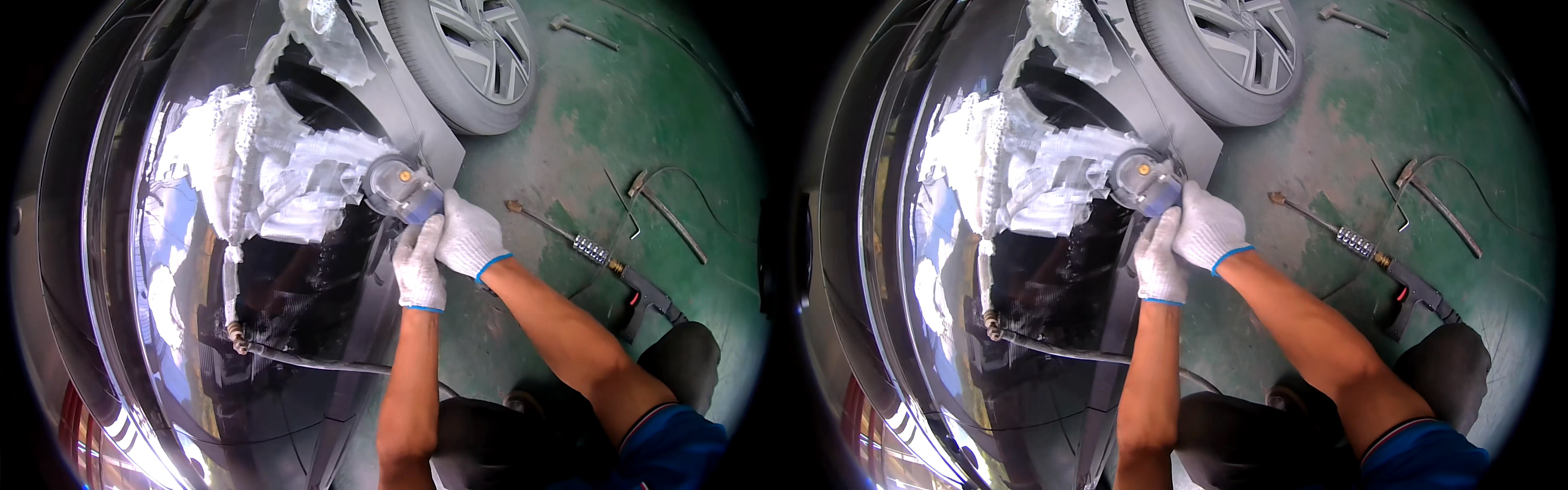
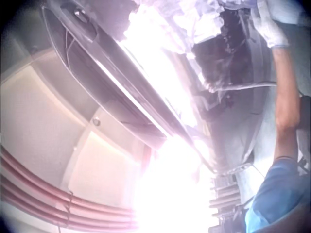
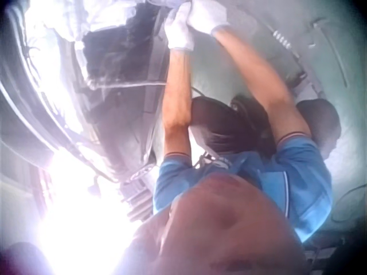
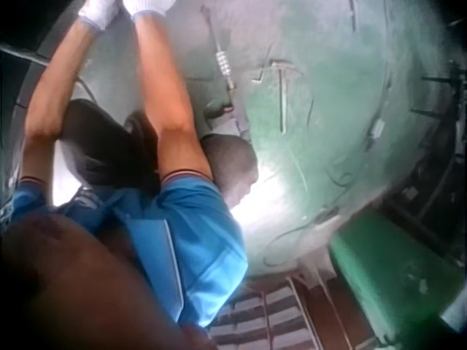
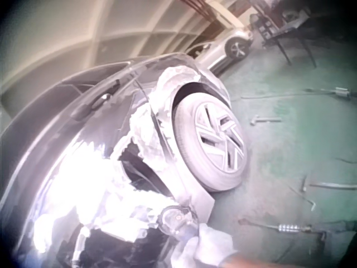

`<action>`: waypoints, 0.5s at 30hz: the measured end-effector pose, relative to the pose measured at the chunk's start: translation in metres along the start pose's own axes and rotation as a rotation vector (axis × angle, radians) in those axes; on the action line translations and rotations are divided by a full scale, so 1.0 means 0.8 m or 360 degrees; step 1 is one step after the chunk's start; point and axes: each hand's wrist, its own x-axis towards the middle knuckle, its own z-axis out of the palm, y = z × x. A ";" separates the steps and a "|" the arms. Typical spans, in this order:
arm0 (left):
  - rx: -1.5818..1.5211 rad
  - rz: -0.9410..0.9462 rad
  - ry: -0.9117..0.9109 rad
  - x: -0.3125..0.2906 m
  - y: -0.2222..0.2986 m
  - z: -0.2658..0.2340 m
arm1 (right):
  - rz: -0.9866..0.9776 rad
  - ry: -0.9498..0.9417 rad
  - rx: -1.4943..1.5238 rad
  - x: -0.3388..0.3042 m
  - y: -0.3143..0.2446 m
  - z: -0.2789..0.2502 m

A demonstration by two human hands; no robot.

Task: The person uses a handheld power sander to smooth a white filler patch on the rear quarter panel of a dark-colored car. They periodically pause to wipe the area with a cloth and inspect the surface. The person then uses a blowtorch to heat the filler and a hammer to tap the panel.

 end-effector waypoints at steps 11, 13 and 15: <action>0.0008 -0.0062 -0.0091 0.008 -0.015 -0.010 | -0.0051 0.0018 -0.0089 0.005 0.013 0.001; -0.0039 -0.0034 -0.0086 0.006 -0.014 -0.008 | -0.0049 0.0001 -0.0083 0.004 0.010 0.001; -0.0059 -0.0022 -0.0076 0.004 -0.011 -0.007 | 0.0041 -0.0085 -0.0065 -0.001 0.008 -0.006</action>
